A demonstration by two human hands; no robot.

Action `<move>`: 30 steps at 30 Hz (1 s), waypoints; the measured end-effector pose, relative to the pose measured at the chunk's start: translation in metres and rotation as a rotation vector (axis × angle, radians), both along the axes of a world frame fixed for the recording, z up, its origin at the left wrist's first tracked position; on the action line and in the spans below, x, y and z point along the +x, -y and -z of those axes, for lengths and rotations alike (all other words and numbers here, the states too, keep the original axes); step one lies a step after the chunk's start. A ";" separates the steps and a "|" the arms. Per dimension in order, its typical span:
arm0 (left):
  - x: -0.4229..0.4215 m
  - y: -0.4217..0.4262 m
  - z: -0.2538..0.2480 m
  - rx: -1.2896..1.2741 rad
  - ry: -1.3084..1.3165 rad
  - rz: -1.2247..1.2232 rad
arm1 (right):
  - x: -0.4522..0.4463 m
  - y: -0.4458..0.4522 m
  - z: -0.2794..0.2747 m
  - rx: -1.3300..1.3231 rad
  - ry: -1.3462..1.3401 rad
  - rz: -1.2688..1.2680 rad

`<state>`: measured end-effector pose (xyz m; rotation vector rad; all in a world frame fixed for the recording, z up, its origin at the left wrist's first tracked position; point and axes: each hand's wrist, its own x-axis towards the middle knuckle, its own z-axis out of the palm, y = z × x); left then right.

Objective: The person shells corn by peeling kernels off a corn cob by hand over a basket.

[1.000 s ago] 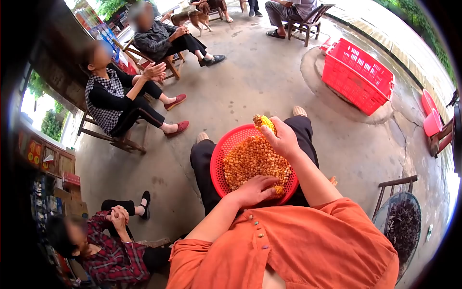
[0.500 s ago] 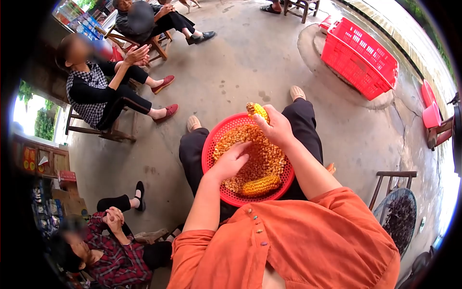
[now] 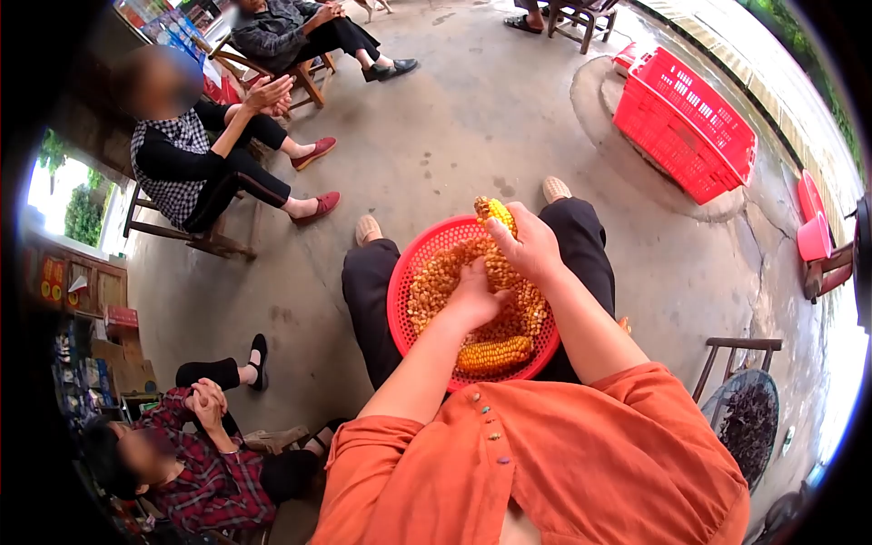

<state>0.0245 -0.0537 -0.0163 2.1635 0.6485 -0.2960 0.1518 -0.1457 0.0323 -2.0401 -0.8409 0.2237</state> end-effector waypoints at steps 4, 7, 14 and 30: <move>-0.003 0.032 -0.036 -0.028 0.032 0.120 | -0.001 0.001 0.000 0.019 0.047 0.005; -0.015 0.042 -0.037 0.103 0.076 0.310 | 0.001 0.000 0.005 -0.012 0.053 -0.005; -0.034 0.033 -0.052 0.161 -0.080 0.439 | -0.006 0.000 0.011 0.033 0.241 -0.057; -0.068 0.005 -0.069 0.093 -0.015 0.701 | -0.009 0.010 -0.001 0.120 0.129 -0.075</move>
